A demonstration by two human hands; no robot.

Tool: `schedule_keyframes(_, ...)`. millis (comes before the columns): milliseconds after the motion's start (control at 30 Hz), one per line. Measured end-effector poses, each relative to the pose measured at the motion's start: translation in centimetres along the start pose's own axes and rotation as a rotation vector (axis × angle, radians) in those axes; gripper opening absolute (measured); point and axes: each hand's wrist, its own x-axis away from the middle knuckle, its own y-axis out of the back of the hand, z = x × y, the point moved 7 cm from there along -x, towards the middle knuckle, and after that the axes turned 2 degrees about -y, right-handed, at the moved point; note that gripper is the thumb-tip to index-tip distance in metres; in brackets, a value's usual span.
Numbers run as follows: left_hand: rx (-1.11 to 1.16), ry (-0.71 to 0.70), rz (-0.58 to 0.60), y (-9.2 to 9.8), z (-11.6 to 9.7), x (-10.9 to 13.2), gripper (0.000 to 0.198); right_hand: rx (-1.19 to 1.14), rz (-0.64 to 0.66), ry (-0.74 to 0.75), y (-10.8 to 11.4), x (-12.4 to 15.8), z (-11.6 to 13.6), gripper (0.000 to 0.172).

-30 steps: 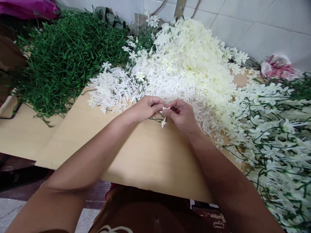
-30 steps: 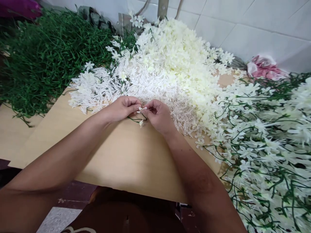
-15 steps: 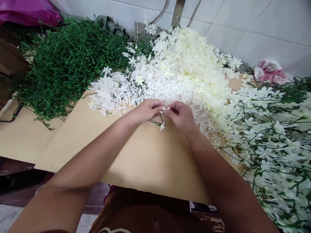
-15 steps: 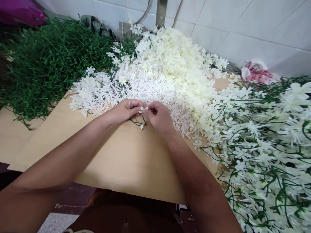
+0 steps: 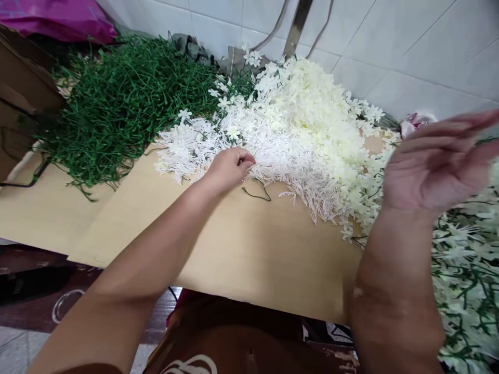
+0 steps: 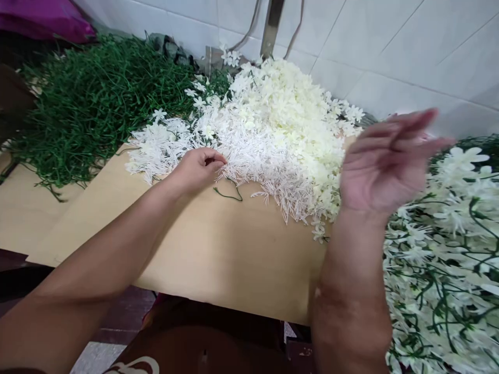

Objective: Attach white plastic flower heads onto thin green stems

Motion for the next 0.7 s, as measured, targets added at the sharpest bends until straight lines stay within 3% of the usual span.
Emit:
schedule_keyframes(167,-0.302,-0.236,0.116,-0.8,-1.2,0.4,0.020,0.182,0.155,-0.001,-10.1,-0.8,0.4,0.017)
schedule_keyframes(267,-0.422,-0.345,0.178,-1.6,-1.7,0.8,0.023,0.306,0.242,-0.028,-14.1,-0.2,-0.1,0.027)
schedule_keyframes(367,-0.474,-0.368,0.185,-2.0,-1.9,0.8,0.022,0.330,0.237,-0.044,-15.1,0.3,-0.9,0.026)
schedule_keyframes(467,-0.470,-0.320,0.150,-1.8,-1.9,0.6,0.021,0.257,0.187,-0.076,-14.3,0.5,-1.8,0.022)
schedule_keyframes(700,-0.386,-0.200,-0.026,0.7,-1.5,0.3,0.017,0.205,0.199,-0.063,-13.5,0.7,-1.9,0.014)
